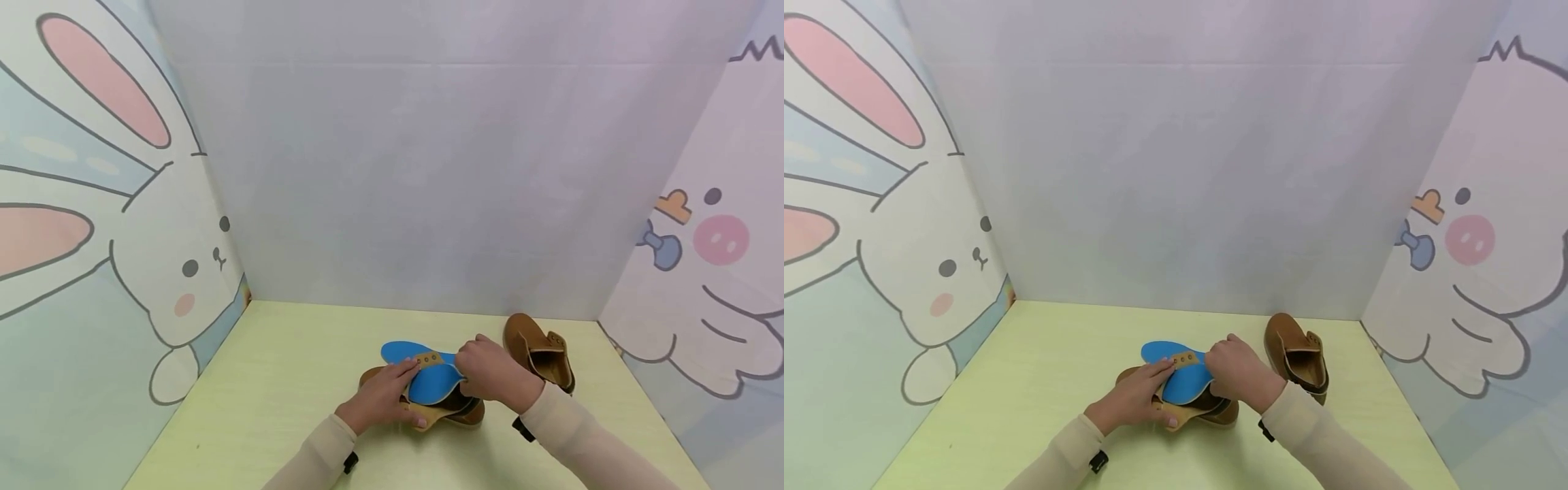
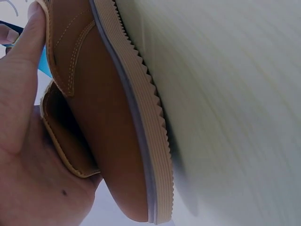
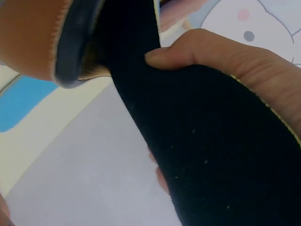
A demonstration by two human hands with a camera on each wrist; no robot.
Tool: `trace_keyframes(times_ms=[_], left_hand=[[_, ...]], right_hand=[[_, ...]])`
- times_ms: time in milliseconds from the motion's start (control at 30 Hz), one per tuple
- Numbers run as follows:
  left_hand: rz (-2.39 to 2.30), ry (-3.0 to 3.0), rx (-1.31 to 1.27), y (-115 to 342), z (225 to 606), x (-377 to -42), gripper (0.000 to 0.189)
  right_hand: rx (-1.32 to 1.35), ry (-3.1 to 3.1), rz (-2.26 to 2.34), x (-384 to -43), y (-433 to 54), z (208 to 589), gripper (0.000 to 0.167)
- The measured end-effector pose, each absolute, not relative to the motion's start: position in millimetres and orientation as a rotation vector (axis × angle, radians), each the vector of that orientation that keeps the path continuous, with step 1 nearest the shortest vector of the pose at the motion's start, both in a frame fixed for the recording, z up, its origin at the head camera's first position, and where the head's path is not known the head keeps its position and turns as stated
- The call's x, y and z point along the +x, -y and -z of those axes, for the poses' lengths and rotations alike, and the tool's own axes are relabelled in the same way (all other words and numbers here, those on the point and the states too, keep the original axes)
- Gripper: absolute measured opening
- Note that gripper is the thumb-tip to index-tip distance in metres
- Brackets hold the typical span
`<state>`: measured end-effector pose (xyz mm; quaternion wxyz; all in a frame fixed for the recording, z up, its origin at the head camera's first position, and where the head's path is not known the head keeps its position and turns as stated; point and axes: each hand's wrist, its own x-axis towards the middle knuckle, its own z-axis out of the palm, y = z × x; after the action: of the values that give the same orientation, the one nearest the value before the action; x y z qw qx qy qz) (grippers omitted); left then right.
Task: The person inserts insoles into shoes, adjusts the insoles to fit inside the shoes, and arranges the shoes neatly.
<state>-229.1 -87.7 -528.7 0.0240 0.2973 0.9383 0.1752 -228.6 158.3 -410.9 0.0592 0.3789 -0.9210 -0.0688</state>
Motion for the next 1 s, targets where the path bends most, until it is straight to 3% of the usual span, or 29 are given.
trace_keyframes(times_ms=[1000], left_hand=[[-0.532,-2.894,0.928,88,526,-228,0.11]], right_hand=[[1.204,2.745,0.096,-235,-155,447,0.046]])
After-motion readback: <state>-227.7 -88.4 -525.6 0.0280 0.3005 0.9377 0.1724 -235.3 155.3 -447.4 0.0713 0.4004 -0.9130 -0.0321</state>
